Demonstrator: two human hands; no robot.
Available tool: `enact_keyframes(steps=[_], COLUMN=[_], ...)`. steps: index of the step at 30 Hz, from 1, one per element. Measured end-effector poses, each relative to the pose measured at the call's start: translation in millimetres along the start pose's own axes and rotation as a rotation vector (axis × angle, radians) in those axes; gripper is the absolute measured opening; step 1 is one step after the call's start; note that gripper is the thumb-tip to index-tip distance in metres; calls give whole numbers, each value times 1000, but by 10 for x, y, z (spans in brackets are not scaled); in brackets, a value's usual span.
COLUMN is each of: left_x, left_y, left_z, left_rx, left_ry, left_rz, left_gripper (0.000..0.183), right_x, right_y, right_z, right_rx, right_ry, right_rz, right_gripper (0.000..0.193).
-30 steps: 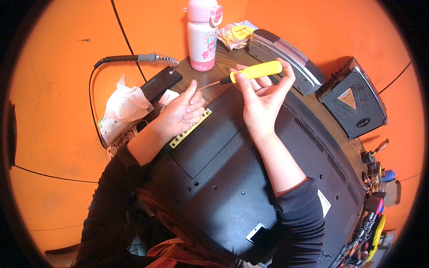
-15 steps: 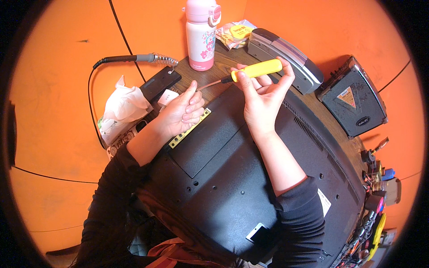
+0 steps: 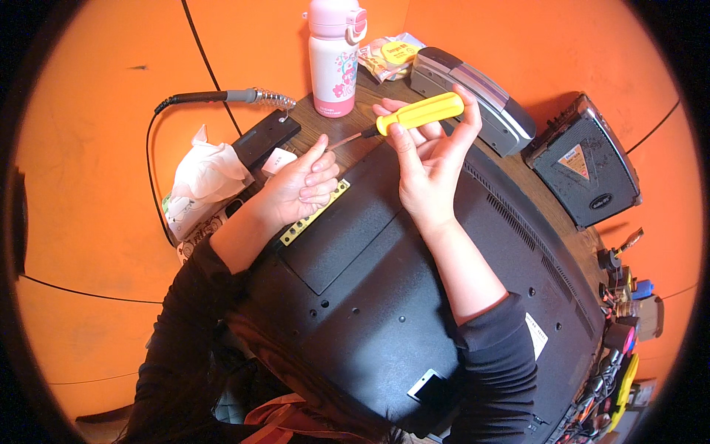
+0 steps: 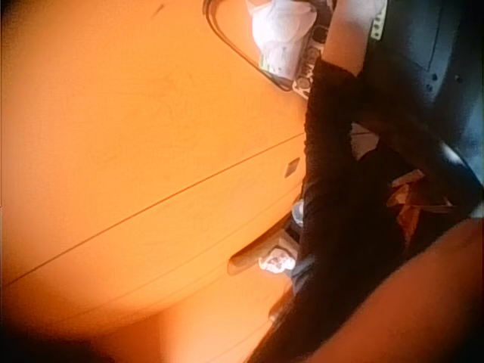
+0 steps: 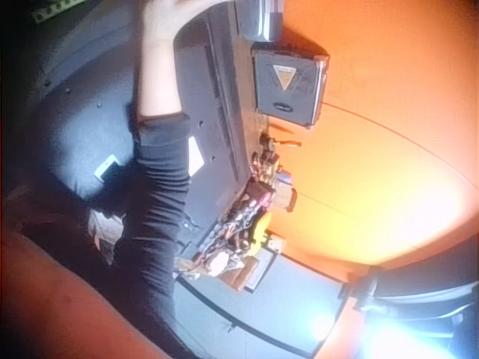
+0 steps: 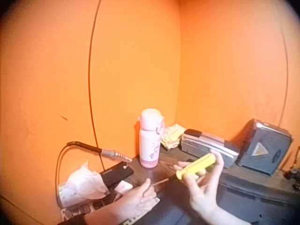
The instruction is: The person uses a yellow-handled screwdriver to remove screws from the back panel of a black electronic device. They collect the screws in their left hand and continue unscrewing multiple locations on the device's rear casing.
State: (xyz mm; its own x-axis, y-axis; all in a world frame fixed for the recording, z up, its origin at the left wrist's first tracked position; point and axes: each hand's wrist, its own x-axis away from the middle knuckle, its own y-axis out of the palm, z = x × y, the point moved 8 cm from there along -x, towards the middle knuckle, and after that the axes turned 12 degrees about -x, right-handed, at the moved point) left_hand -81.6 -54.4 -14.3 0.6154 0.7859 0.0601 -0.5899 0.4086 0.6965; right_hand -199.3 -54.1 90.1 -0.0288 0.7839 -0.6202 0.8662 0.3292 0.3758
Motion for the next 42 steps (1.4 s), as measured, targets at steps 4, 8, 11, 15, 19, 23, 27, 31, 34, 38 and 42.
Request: enact_keyframes(steps=[4,8,11,15,19,23,27,31,34,38,42], left_x=[6,20,15,16,18,19,17,15,20,21,20], left_y=[-71,-61,-61,-32,-14,-19,-22,-27,-44,-61,-71], left_z=[51,94,90,79,70,79,79,69,58,51,45], left_rx=[-235,-278,-215,-222,-231,-258,-267,-273,-255,-228,-210], left_ry=[90,130,99,100,91,90,96,87,70,64,65], left_rz=[142,172,160,136,131,147,159,168,178,175,173], left_gripper=[43,44,44,44,44,44,44,44,44,44,43], right_x=[-2,-8,-4,-4,-1,-1,-2,-3,-10,-7,-4], right_y=[-102,-199,-242,-237,-216,-213,-217,-214,-126,-85,-116], right_z=[37,56,62,64,71,69,70,75,51,42,48], right_rx=[59,33,20,-21,0,20,5,10,11,-1,20], right_ry=[46,61,67,65,80,77,78,91,56,35,48], right_rz=[90,169,204,196,173,172,181,185,91,54,84], right_gripper=[61,56,53,57,58,58,58,59,60,60,60])
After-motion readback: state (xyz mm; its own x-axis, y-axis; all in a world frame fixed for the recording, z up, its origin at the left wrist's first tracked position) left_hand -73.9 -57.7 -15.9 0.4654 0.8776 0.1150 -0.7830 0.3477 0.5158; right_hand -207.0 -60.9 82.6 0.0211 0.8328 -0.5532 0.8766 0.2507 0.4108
